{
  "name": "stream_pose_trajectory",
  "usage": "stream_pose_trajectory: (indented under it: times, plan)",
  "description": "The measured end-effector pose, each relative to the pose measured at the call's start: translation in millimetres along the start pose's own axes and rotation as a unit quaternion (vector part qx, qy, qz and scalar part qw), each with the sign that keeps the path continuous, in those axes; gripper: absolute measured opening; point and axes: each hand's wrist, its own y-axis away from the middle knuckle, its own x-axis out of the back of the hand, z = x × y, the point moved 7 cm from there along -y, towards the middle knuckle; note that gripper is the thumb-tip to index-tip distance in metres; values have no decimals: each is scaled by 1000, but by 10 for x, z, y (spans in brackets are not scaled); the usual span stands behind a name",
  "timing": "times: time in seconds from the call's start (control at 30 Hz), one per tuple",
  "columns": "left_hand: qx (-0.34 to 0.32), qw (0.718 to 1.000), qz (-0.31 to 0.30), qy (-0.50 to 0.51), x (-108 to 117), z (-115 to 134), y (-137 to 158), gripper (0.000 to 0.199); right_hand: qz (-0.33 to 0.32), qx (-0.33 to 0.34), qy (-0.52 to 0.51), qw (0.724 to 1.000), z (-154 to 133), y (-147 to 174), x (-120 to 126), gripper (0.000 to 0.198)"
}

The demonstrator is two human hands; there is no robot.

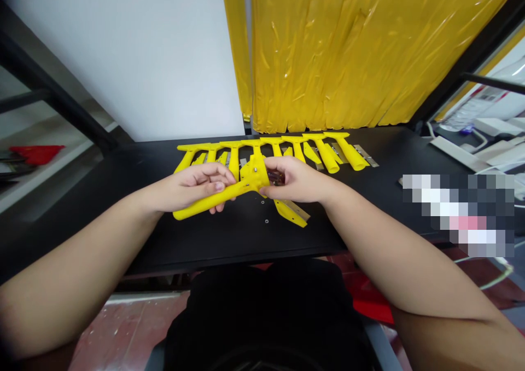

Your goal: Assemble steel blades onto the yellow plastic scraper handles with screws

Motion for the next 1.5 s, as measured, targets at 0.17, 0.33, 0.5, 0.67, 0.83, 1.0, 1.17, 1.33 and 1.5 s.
stream_pose_trajectory:
  times: [0.17,0.33,0.5,0.67,0.83,1.0,1.17,1.33,1.5]
  plan:
    - [-1,1000,-1,16,-11,-10,-3,35,-19,-18,-6,1000,33,-10,-5,24]
    - [9,1000,-7,18,1,-30,-2,34,-18,-27,11,999,44,15,14,24]
    - [18,999,-33,35,-33,-20,10,30,-44,-45,-28,998,0,18,-67,21]
    - [26,997,-58,42,-79,5,39,26,-76,-43,-91,992,-28,9,-144,23]
    - [31,995,-81,51,-115,45,67,25,-111,-51,-123,985,-12,57,-131,32]
    - [17,995,-81,49,-133,103,74,23,-137,-40,-143,979,-35,89,-108,21]
    - [22,996,-77,45,-161,125,77,22,-167,-61,-113,978,-32,105,-155,22]
    - [24,995,-82,44,-176,129,84,20,-171,-66,-75,980,-89,114,-192,26]
    - [29,995,-86,36,-164,127,86,23,-107,-60,18,992,-94,79,-90,18]
